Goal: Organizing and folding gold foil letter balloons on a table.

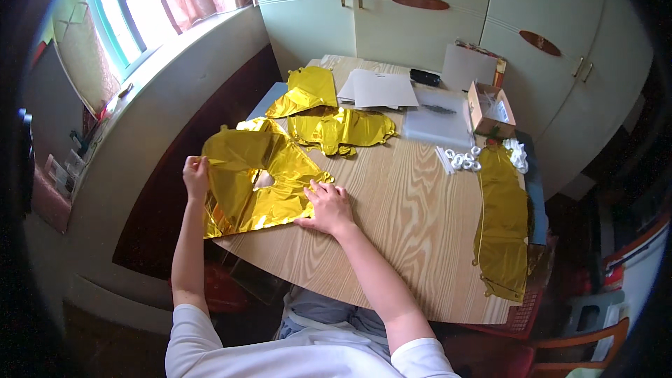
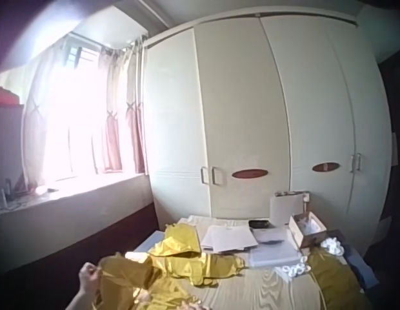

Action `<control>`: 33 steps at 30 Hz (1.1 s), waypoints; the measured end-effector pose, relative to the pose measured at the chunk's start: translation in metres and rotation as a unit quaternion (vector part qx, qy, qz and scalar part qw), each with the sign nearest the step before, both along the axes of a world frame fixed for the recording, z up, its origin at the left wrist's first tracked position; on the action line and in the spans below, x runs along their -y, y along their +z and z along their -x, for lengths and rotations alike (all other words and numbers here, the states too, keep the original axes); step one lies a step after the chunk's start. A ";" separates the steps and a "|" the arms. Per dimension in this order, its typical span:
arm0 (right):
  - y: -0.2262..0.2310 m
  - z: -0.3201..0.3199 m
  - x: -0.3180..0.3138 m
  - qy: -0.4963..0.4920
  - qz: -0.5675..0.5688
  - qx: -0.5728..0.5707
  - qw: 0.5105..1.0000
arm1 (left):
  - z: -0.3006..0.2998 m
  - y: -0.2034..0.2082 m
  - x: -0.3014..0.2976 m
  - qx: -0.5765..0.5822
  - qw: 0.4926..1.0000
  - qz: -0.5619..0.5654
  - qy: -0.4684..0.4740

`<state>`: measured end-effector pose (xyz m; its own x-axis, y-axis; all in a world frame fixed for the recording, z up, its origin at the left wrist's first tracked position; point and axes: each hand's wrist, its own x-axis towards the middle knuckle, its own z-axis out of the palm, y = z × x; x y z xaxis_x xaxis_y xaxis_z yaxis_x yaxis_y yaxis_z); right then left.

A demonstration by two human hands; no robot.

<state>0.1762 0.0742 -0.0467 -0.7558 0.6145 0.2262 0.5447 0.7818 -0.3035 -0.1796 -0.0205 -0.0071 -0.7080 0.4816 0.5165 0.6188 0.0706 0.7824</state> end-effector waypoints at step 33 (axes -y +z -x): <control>-0.019 -0.001 -0.022 0.057 0.072 -0.244 0.965 | -0.177 -0.006 -0.007 -0.174 0.861 0.273 -0.393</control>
